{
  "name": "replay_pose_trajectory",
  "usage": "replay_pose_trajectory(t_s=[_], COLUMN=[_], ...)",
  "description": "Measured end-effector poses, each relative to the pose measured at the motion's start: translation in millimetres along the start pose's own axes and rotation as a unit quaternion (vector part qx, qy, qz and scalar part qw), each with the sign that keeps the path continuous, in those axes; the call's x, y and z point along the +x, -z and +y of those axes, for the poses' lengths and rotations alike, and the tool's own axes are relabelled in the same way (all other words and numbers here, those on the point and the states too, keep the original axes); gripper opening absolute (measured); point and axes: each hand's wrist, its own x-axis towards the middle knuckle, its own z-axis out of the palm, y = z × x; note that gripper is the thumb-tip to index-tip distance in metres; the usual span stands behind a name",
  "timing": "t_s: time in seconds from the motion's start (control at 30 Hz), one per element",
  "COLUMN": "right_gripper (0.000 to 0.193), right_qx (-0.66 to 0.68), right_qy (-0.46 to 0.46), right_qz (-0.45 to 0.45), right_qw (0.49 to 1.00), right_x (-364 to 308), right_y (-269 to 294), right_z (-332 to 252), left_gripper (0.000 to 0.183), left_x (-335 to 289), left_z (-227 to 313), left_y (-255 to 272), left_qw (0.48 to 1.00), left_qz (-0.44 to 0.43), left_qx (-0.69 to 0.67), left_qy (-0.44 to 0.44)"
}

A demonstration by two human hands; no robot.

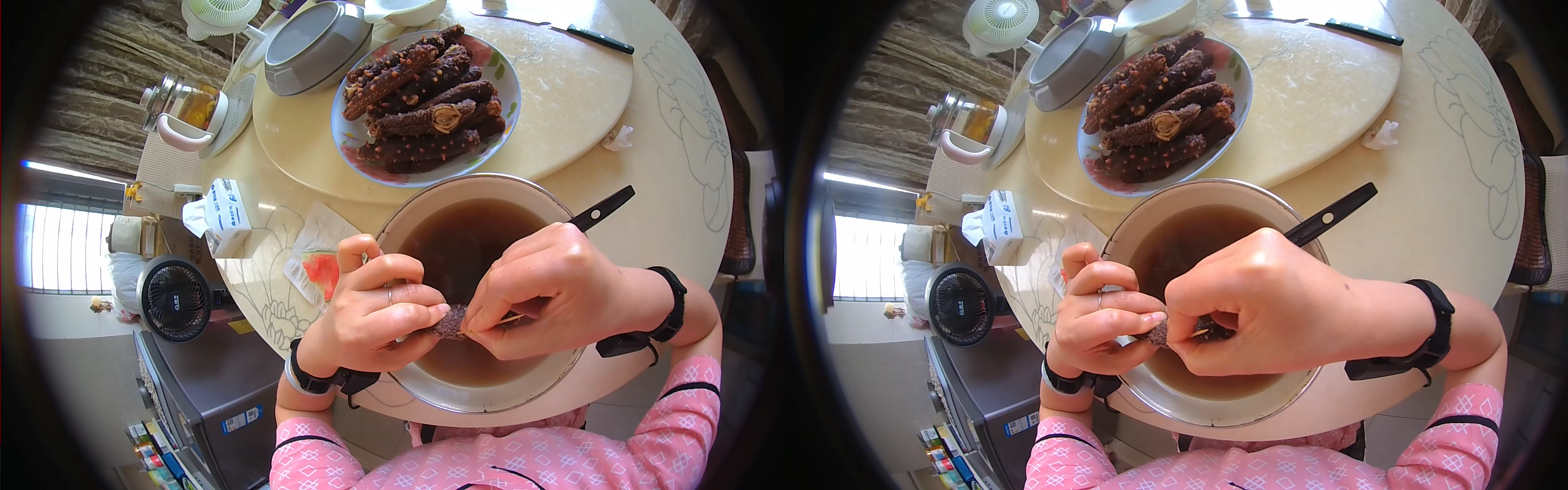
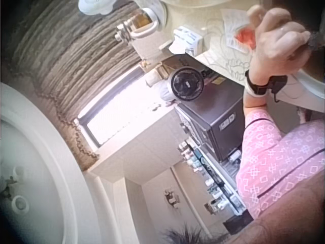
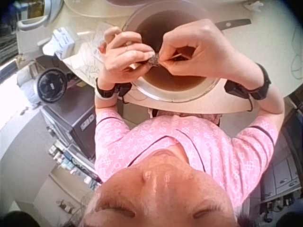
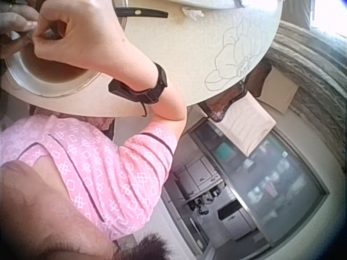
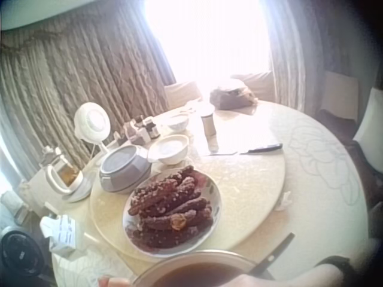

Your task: The person cleans a sea cucumber by hand in a bowl of water, using a toothpick to scrape internal parts and a brush to scrub the outer surface.

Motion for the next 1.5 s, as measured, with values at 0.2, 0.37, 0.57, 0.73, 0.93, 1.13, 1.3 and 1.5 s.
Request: replay_pose_trajectory(t_s=[0.2, 0.37, 0.57, 0.73, 0.93, 1.13, 1.3, 1.5], right_gripper=[0.009, 0.009, 0.009, 0.011, 0.010, 0.011, 0.011, 0.013], right_qx=[-0.007, -0.003, -0.009, -0.026, -0.039, -0.027, -0.034, -0.030], right_qy=[0.001, -0.024, -0.016, 0.007, 0.003, -0.006, -0.011, -0.007], right_qz=[-0.004, -0.008, -0.015, -0.011, -0.012, -0.008, -0.006, 0.014], right_qw=[1.000, 1.000, 1.000, 1.000, 0.999, 1.000, 0.999, 0.999], right_x=[0.3, 0.6, 0.8, 1.6, 2.2, 2.6, 2.1, 2.3], right_y=[0.4, 2.0, 1.9, 3.1, 4.8, 4.9, 5.4, 4.3], right_z=[-0.5, -1.4, -2.3, 1.4, -0.2, -1.7, -2.3, -1.5], left_gripper=[0.030, 0.028, 0.027, 0.027, 0.027, 0.028, 0.031, 0.032], left_x=[0.9, 1.8, 2.0, 0.9, 0.0, 4.5, 4.3, 3.4], left_z=[-0.3, -0.4, -1.2, -2.3, -3.0, 1.2, -1.4, 0.4], left_y=[0.3, 0.0, 1.7, 1.8, 0.3, 2.3, 2.0, 1.2], left_qw=[1.000, 1.000, 1.000, 1.000, 1.000, 0.999, 1.000, 1.000], left_qz=[-0.001, -0.002, -0.008, -0.010, -0.003, -0.009, -0.020, -0.011], left_qx=[-0.007, -0.007, -0.010, -0.009, -0.019, -0.027, -0.007, 0.007], left_qy=[0.002, 0.004, 0.005, 0.003, 0.004, 0.042, 0.000, -0.007])
